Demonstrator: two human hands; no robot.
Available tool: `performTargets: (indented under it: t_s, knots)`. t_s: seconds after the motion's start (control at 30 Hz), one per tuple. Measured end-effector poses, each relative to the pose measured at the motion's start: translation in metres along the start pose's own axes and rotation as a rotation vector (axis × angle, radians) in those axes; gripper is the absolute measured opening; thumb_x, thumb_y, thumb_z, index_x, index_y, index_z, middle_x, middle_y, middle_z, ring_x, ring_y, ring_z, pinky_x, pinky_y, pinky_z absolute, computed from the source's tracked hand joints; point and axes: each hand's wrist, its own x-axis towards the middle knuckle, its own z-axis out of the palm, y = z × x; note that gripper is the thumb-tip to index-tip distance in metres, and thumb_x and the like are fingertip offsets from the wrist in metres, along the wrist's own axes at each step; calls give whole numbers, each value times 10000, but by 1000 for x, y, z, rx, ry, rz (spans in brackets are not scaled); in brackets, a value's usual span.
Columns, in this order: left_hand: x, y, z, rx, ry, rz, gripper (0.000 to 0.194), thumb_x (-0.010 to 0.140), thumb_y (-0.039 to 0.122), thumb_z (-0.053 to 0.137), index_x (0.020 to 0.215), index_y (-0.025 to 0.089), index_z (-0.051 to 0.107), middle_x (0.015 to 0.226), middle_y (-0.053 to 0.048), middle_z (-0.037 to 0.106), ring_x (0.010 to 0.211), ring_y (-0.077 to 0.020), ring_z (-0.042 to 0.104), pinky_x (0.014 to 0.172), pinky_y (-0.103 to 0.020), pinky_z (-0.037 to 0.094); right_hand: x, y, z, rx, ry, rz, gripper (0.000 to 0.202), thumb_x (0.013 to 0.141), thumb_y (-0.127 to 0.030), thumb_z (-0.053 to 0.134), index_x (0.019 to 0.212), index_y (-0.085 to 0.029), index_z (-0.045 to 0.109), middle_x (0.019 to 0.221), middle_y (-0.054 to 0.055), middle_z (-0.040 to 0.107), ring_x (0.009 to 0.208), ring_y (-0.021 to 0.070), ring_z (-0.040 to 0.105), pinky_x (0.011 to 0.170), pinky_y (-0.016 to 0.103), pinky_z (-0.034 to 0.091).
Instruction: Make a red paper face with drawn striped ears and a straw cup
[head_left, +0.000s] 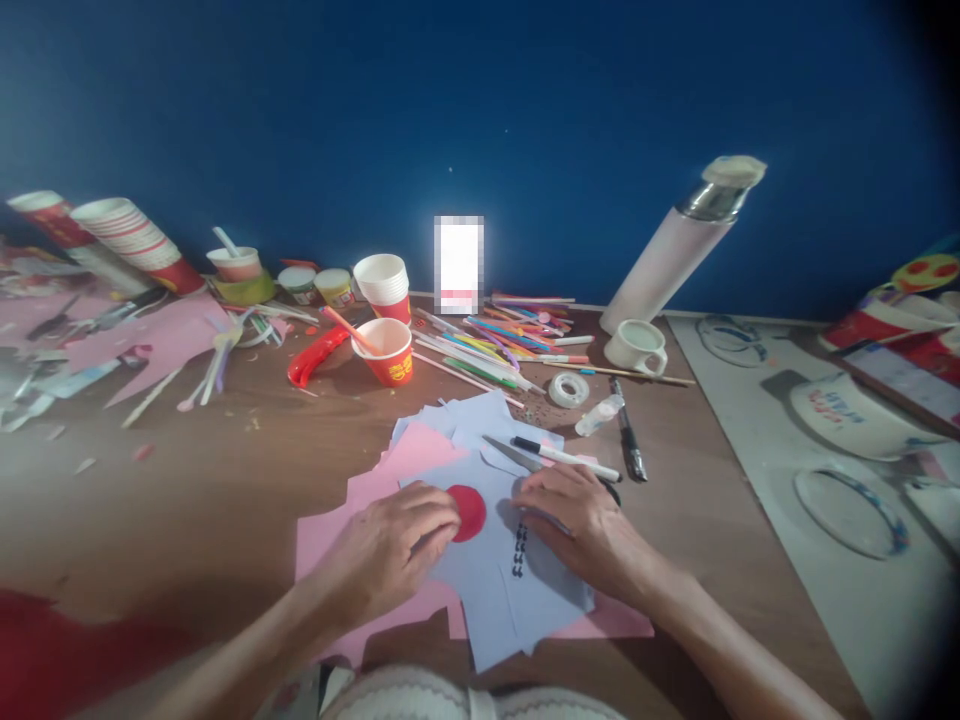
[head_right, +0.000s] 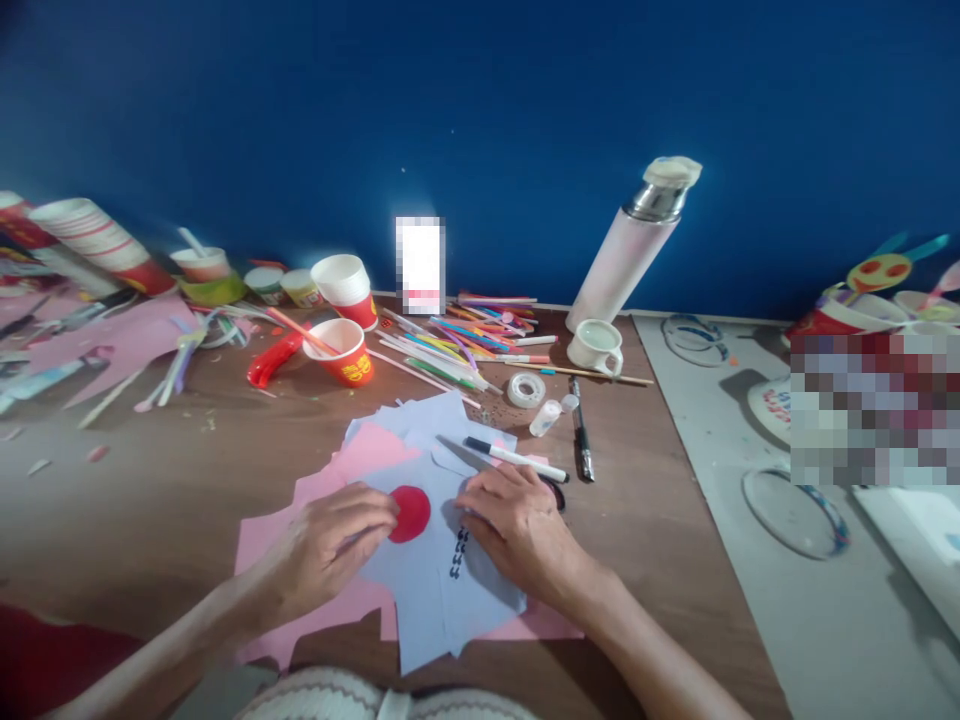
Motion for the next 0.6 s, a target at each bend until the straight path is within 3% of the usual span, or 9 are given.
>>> performTargets:
  t_s: [0.17, 0.33, 0.6]
  knots:
    - [-2, -3, 4, -12, 20, -18, 174, 917, 176, 446, 949, 214, 613, 953, -38, 636, 850, -146, 570, 768, -254, 453, -3, -2, 3, -62, -66, 42, 172, 858, -203, 556, 995, -254, 646, 947, 34, 637, 962, 226, 552, 919, 418, 368]
    - [-3, -3, 4, -24, 8, -34, 177, 923, 185, 442, 945, 215, 615, 943, -34, 634, 838, -140, 570, 761, -250, 456, -3, -1, 4, -116, -80, 29, 134, 866, -161, 506, 806, -209, 617, 847, 34, 619, 884, 208, 550, 888, 408, 376]
    - [-1, 3, 9, -108, 6, -77, 175, 917, 194, 449, 907, 199, 624, 872, -37, 634, 778, -136, 574, 704, -239, 467, 0, -5, -6, 227, -36, 124, 95, 876, -156, 501, 812, -213, 543, 828, -4, 619, 813, 157, 551, 938, 381, 347]
